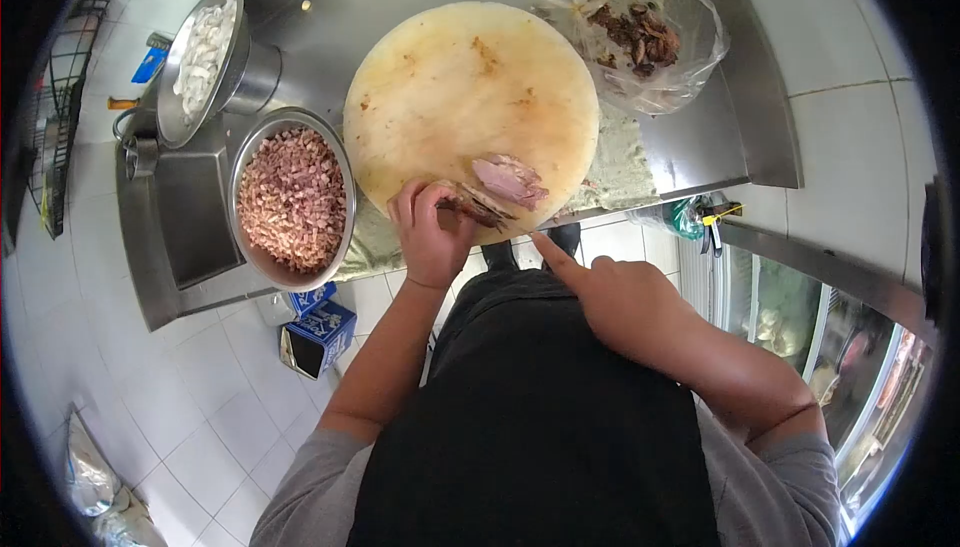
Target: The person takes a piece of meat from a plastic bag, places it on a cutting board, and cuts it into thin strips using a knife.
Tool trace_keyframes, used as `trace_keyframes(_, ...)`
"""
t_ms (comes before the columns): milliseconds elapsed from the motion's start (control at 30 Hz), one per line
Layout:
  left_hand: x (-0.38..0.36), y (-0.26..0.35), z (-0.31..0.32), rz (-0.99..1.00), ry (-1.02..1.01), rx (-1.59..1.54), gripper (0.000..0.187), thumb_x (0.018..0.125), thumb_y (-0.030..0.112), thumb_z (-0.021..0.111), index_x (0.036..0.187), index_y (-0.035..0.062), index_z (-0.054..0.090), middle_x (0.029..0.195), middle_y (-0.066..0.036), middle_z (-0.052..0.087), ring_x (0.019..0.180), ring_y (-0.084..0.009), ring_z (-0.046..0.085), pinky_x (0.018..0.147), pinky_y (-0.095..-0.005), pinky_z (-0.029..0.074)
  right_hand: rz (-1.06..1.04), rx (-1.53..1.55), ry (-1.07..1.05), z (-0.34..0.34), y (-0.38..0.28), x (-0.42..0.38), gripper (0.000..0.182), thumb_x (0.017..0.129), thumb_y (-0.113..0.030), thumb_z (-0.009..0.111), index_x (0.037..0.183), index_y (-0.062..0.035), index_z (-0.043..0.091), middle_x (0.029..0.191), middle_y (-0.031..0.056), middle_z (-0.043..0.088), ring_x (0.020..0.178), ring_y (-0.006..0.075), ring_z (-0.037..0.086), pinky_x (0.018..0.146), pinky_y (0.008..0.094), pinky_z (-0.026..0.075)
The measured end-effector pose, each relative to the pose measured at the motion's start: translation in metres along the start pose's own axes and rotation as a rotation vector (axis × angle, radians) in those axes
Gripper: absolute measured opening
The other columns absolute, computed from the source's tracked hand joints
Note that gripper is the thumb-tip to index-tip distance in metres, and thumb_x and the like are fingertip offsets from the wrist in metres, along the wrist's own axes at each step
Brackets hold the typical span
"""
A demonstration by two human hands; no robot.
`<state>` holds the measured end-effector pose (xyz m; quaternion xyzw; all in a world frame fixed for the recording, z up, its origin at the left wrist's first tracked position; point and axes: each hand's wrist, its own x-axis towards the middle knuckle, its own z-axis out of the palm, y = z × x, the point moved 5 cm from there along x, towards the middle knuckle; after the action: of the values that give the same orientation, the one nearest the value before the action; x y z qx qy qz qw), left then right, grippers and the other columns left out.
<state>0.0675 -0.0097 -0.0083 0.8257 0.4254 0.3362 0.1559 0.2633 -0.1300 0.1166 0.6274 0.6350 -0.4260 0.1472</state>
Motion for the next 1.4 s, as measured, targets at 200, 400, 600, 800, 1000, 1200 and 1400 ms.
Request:
trace_keyframes(200, 0.003, 0.000, 0.001, 0.029, -0.020, -0.002, 0.048, 0.079, 0.021, 0.081, 0.118, 0.0067, 0.058, 0.122, -0.021, 0.055, 0.117, -0.0408, 0.050, 0.104, -0.0514, 0.041, -0.138, -0.014, 0.274, 0.007, -0.004, 0.047, 0.072, 0.096, -0.008, 0.051, 0.164, -0.0179, 0.028, 0.085, 0.0189, 0.072, 0.071, 0.0382, 0.073, 0.063, 0.0489, 0.060)
trace_keyframes(400, 0.002, 0.000, 0.002, 0.009, 0.002, 0.002, 0.043, 0.073, 0.011, 0.076, 0.113, 0.0084, 0.061, 0.122, -0.018, 0.056, 0.110, -0.0399, 0.052, 0.098, -0.0513, 0.043, -0.011, -0.105, 0.062, -0.001, 0.009, 0.001, 0.076, 0.096, -0.007, 0.051, 0.166, -0.0215, 0.024, 0.086, 0.0190, 0.072, 0.072, 0.0376, 0.073, 0.064, 0.0490, 0.060)
trace_keyframes(600, 0.001, -0.003, 0.004, 0.018, 0.026, -0.030, 0.044, 0.070, 0.008, 0.075, 0.111, 0.0075, 0.062, 0.123, -0.019, 0.056, 0.111, -0.0406, 0.052, 0.098, -0.0527, 0.044, -0.103, -0.079, 0.263, 0.034, 0.014, 0.066, 0.081, 0.095, -0.007, 0.052, 0.167, -0.0240, 0.018, 0.089, 0.0207, 0.072, 0.074, 0.0363, 0.073, 0.065, 0.0484, 0.060)
trace_keyframes(800, 0.000, 0.001, 0.001, 0.032, 0.052, 0.040, 0.044, 0.069, 0.007, 0.075, 0.111, 0.0080, 0.062, 0.124, -0.019, 0.054, 0.111, -0.0404, 0.052, 0.096, -0.0515, 0.046, -0.165, 0.047, 0.313, 0.019, 0.024, 0.047, 0.077, 0.096, -0.009, 0.053, 0.166, -0.0204, 0.024, 0.092, 0.0195, 0.073, 0.079, 0.0361, 0.074, 0.068, 0.0476, 0.061)
trace_keyframes(1000, -0.001, 0.002, 0.002, 0.010, 0.003, -0.008, 0.051, 0.070, 0.003, 0.075, 0.117, 0.0076, 0.059, 0.123, -0.021, 0.051, 0.116, -0.0416, 0.051, 0.102, -0.0511, 0.044, -0.092, 0.007, 0.249, -0.008, -0.007, 0.019, 0.074, 0.095, -0.008, 0.053, 0.164, -0.0144, 0.028, 0.089, 0.0212, 0.072, 0.080, 0.0371, 0.074, 0.068, 0.0490, 0.060)
trace_keyframes(1200, -0.003, 0.001, 0.002, 0.002, 0.018, 0.014, 0.048, 0.068, 0.003, 0.076, 0.114, 0.0072, 0.061, 0.122, -0.021, 0.050, 0.112, -0.0401, 0.052, 0.098, -0.0486, 0.046, -0.121, -0.019, 0.216, 0.005, -0.006, 0.032, 0.078, 0.095, -0.007, 0.052, 0.166, -0.0163, 0.021, 0.087, 0.0211, 0.071, 0.079, 0.0378, 0.074, 0.068, 0.0497, 0.060)
trace_keyframes(1400, -0.002, 0.002, 0.001, 0.021, 0.008, 0.003, 0.045, 0.071, 0.005, 0.077, 0.113, 0.0070, 0.061, 0.123, -0.021, 0.048, 0.108, -0.0379, 0.053, 0.096, -0.0471, 0.047, -0.045, -0.056, 0.075, -0.006, 0.007, 0.005, 0.081, 0.097, -0.009, 0.052, 0.168, -0.0244, 0.016, 0.087, 0.0198, 0.071, 0.077, 0.0376, 0.073, 0.069, 0.0496, 0.059)
